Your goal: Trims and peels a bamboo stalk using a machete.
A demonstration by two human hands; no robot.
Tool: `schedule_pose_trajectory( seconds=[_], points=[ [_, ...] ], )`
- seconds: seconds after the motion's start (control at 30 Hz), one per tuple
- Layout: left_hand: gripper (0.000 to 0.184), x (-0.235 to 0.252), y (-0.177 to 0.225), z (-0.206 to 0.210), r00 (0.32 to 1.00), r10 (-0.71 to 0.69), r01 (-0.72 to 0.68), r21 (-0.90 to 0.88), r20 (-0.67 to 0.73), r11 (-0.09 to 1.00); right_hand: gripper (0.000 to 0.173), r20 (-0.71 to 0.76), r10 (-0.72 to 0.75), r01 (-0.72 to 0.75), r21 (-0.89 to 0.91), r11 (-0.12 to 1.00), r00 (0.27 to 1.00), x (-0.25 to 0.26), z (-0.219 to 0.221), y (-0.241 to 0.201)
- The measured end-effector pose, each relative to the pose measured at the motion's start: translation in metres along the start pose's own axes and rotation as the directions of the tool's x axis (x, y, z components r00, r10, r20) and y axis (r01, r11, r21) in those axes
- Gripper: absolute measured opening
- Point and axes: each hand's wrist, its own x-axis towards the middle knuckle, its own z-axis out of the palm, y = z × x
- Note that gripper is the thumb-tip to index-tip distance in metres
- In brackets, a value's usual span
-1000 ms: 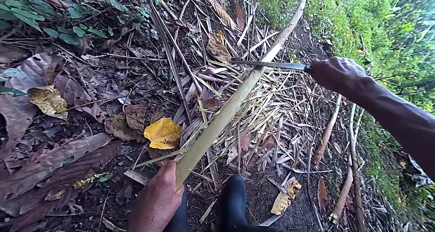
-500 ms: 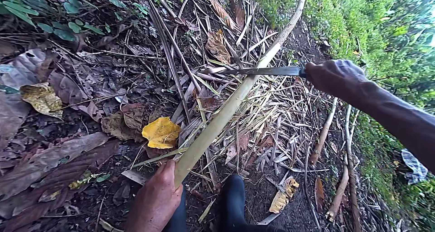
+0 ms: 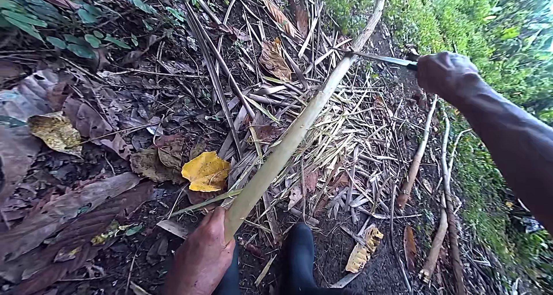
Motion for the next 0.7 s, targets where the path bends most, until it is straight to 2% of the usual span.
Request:
schedule_pose_trajectory(
  seconds=[0.03, 0.1, 0.17, 0.2, 0.23, 0.3, 0.37, 0.43, 0.53, 0.6, 0.63, 0.7],
  points=[
    [0.046, 0.0, 0.0, 0.001, 1.0, 0.0, 0.0, -0.002, -0.001, 1.0, 0.028, -0.001, -0.002, 0.002, 0.0, 1.0, 1.0, 0.001, -0.001, -0.001],
    [0.046, 0.0, -0.001, 0.002, 1.0, 0.014, -0.014, -0.016, 0.003, 1.0, 0.029, -0.017, -0.095, 0.095, -0.012, 0.995, 0.995, -0.007, 0.005, -0.004],
    [0.048, -0.001, -0.002, 0.003, 1.0, 0.02, -0.02, -0.029, -0.003, 0.999, 0.027, -0.042, -0.197, 0.195, -0.047, 0.98, 0.979, -0.014, 0.017, -0.006],
    [0.048, -0.001, -0.003, 0.003, 1.0, 0.018, -0.018, -0.026, -0.004, 0.999, 0.025, -0.044, -0.201, 0.199, -0.047, 0.979, 0.979, -0.013, 0.022, -0.005],
    [0.048, -0.003, -0.002, 0.003, 1.0, 0.012, -0.012, -0.023, 0.001, 1.0, 0.024, -0.034, -0.141, 0.141, -0.013, 0.99, 0.989, -0.007, 0.026, -0.002],
    [0.048, -0.003, 0.002, 0.002, 1.0, 0.004, -0.003, -0.012, 0.016, 1.0, 0.022, 0.0, 0.077, -0.077, 0.063, 0.995, 0.997, 0.005, 0.022, 0.007],
    [0.049, -0.002, 0.0, 0.001, 1.0, 0.0, 0.0, -0.019, 0.015, 1.0, 0.019, -0.01, 0.164, -0.163, 0.05, 0.985, 0.986, 0.008, 0.015, 0.003],
    [0.047, 0.0, -0.001, 0.001, 1.0, 0.004, -0.004, -0.041, 0.011, 0.999, 0.022, -0.028, 0.122, -0.121, 0.04, 0.992, 0.992, 0.0, 0.019, -0.001],
    [0.044, 0.0, -0.002, -0.003, 1.0, 0.003, -0.003, -0.026, 0.005, 1.0, 0.024, -0.072, -0.064, 0.068, 0.056, 0.996, 0.995, -0.017, 0.047, -0.006],
    [0.044, 0.001, -0.001, -0.005, 1.0, -0.006, 0.006, -0.023, 0.005, 1.0, 0.022, -0.089, -0.124, 0.129, 0.051, 0.99, 0.988, -0.013, 0.051, -0.014],
    [0.045, 0.0, 0.001, -0.004, 1.0, -0.01, 0.01, -0.018, 0.009, 1.0, 0.023, -0.079, -0.088, 0.093, 0.064, 0.994, 0.993, -0.004, 0.05, -0.015],
    [0.045, -0.002, 0.003, -0.003, 1.0, -0.009, 0.009, -0.007, 0.028, 1.0, 0.03, 0.016, 0.15, -0.151, 0.171, 0.974, 0.988, 0.014, 0.046, -0.007]
  ],
)
